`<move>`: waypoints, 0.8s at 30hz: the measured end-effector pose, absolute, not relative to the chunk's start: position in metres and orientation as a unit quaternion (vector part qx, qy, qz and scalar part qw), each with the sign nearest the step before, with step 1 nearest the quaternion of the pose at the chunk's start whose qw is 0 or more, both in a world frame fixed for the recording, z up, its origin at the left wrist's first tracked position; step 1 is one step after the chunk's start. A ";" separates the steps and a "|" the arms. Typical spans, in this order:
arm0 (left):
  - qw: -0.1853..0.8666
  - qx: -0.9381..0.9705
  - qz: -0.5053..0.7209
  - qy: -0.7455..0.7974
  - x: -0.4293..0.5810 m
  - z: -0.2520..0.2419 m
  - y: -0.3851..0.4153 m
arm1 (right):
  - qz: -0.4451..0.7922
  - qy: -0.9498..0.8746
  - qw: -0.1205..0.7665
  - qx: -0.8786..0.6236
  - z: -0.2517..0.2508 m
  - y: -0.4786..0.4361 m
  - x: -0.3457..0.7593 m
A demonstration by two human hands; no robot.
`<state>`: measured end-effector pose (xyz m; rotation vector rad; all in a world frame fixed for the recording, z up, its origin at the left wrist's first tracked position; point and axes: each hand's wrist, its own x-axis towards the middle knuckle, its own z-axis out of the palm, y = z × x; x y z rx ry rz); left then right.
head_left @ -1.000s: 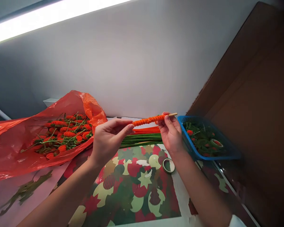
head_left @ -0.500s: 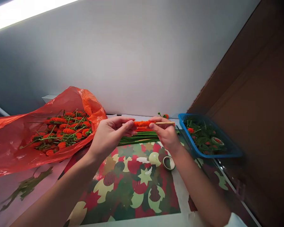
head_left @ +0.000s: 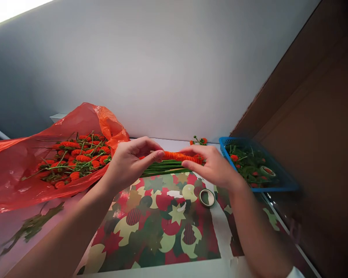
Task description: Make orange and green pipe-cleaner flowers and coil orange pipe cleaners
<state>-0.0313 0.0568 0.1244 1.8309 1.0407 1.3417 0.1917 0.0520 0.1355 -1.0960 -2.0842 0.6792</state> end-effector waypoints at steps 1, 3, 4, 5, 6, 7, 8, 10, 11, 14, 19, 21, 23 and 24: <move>0.321 0.697 0.508 0.392 -0.031 0.123 0.058 | 0.254 -0.809 0.329 -0.415 0.134 0.050 0.185; 0.339 0.687 0.516 0.383 -0.030 0.120 0.060 | 0.247 -0.811 0.335 -0.411 0.129 0.050 0.175; 0.352 0.676 0.524 0.380 -0.029 0.119 0.060 | 0.247 -0.807 0.346 -0.411 0.126 0.050 0.172; 0.365 0.664 0.532 0.378 -0.029 0.118 0.061 | 0.247 -0.800 0.360 -0.412 0.124 0.050 0.170; 0.374 0.652 0.543 0.376 -0.028 0.117 0.062 | 0.247 -0.792 0.375 -0.414 0.122 0.051 0.168; 0.377 0.641 0.552 0.376 -0.028 0.116 0.062 | 0.246 -0.785 0.390 -0.414 0.120 0.051 0.167; 0.375 0.635 0.561 0.377 -0.027 0.116 0.063 | 0.244 -0.780 0.403 -0.413 0.119 0.051 0.167; 0.356 0.630 0.577 0.379 -0.027 0.115 0.063 | 0.245 -0.772 0.420 -0.410 0.118 0.051 0.165; 0.343 0.631 0.584 0.380 -0.027 0.114 0.063 | 0.253 -0.768 0.425 -0.407 0.117 0.051 0.165; 0.307 0.631 0.599 0.385 -0.027 0.112 0.063 | 0.303 -0.749 0.433 -0.401 0.116 0.051 0.163; 0.290 0.625 0.608 0.395 -0.027 0.113 0.063 | 0.361 -0.723 0.437 -0.395 0.115 0.052 0.163; 0.291 0.623 0.606 0.399 -0.027 0.114 0.062 | 0.358 -0.723 0.440 -0.394 0.114 0.052 0.163; 0.291 0.624 0.604 0.401 -0.028 0.114 0.061 | 0.350 -0.723 0.445 -0.396 0.114 0.052 0.164; 0.289 0.625 0.603 0.403 -0.028 0.115 0.061 | 0.348 -0.722 0.448 -0.396 0.113 0.052 0.164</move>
